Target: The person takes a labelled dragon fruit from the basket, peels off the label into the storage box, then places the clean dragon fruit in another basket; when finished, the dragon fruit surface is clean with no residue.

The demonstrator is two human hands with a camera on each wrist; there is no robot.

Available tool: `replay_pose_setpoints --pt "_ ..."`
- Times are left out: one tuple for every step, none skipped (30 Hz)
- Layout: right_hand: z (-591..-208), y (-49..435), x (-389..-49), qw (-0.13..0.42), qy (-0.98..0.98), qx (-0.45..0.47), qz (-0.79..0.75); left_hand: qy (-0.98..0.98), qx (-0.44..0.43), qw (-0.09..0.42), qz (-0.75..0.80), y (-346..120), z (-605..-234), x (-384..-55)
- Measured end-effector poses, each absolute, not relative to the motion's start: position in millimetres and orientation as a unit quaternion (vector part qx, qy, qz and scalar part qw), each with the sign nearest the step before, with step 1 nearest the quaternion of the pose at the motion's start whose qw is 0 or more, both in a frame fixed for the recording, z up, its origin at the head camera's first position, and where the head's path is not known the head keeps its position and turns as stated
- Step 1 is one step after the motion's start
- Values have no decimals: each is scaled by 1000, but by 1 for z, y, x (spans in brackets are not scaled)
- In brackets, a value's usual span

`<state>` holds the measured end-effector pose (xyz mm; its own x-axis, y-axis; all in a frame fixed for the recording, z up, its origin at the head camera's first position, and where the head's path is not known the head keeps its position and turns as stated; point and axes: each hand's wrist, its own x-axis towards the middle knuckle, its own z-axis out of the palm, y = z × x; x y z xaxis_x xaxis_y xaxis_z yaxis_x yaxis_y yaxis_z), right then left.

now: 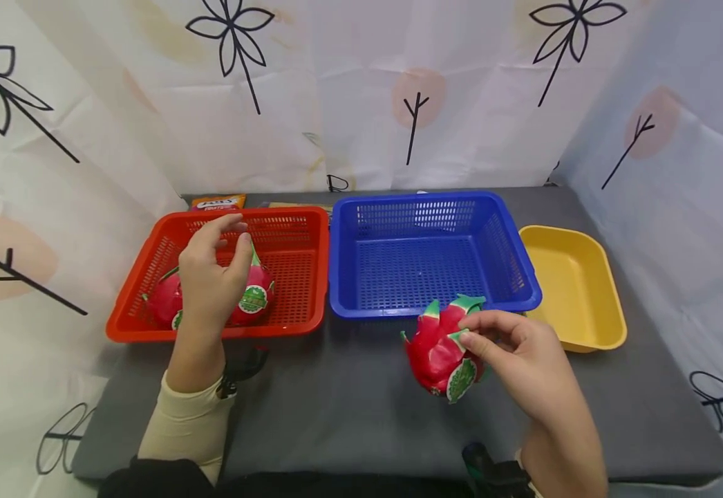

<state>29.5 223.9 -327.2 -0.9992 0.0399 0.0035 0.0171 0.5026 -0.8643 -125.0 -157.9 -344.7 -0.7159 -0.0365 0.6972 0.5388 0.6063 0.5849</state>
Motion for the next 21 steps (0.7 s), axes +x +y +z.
replay_pose_setpoints --pt "-329 225 33 7 -868 -23 497 -828 -154 344 -416 -157 -345 -125" --pt "-332 226 37 5 -869 -30 494 -828 -156 342 -416 -156 -345 -124" --pt "-334 226 41 4 -870 -36 492 -828 -158 341 -416 -155 -345 -124" --pt "-336 227 45 2 -871 -42 490 -828 -160 340 -417 -155 -346 -124" --pt "-338 227 49 1 -871 -46 489 -827 -161 338 -418 -154 -346 -124" --pt "-339 227 52 1 -872 -50 487 -828 -162 337 -418 -153 -346 -124" --pt "-341 228 55 3 -872 -54 487 -828 -164 335 -419 -152 -347 -124" --pt "-343 228 58 5 -872 -57 486 -828 -165 333 -420 -151 -347 -124" --pt "-344 229 61 8 -874 -58 483 -828 -167 331 -421 -151 -347 -123" --pt "-346 229 64 9 -875 -62 481 -829 -168 328 -421 -150 -348 -123" --pt "-347 230 68 9 -876 -64 478 -829 -170 325 -422 -149 -348 -123" --pt "-348 231 70 10 -878 -68 474 -829 -173 323 -423 -149 -348 -123" --pt "-349 232 73 10 -881 -70 468 -828 -176 319 -426 -148 -348 -123" --pt "-350 234 76 11 -884 -71 462 -828 -178 317 -428 -147 -349 -122" --pt "-351 235 78 10 -885 -72 459 -827 -180 314 -431 -147 -349 -122" --pt "-352 237 80 6 -886 -75 458 -825 -183 312 -434 -146 -349 -122" --pt "-353 238 81 2 -885 -76 458 -823 -187 309 -438 -145 -349 -122" --pt "-355 239 82 -3 -884 -78 461 -821 -191 307 -441 -144 -349 -122" --pt "-357 239 82 -10 -881 -81 467 -819 -195 306 -445 -143 -349 -121" --pt "-360 238 82 -20 -874 -87 477 -817 -200 303 -448 -142 -349 -121" --pt "-362 237 80 -32 -867 -93 488 -815 -206 301 -451 -141 -349 -121"
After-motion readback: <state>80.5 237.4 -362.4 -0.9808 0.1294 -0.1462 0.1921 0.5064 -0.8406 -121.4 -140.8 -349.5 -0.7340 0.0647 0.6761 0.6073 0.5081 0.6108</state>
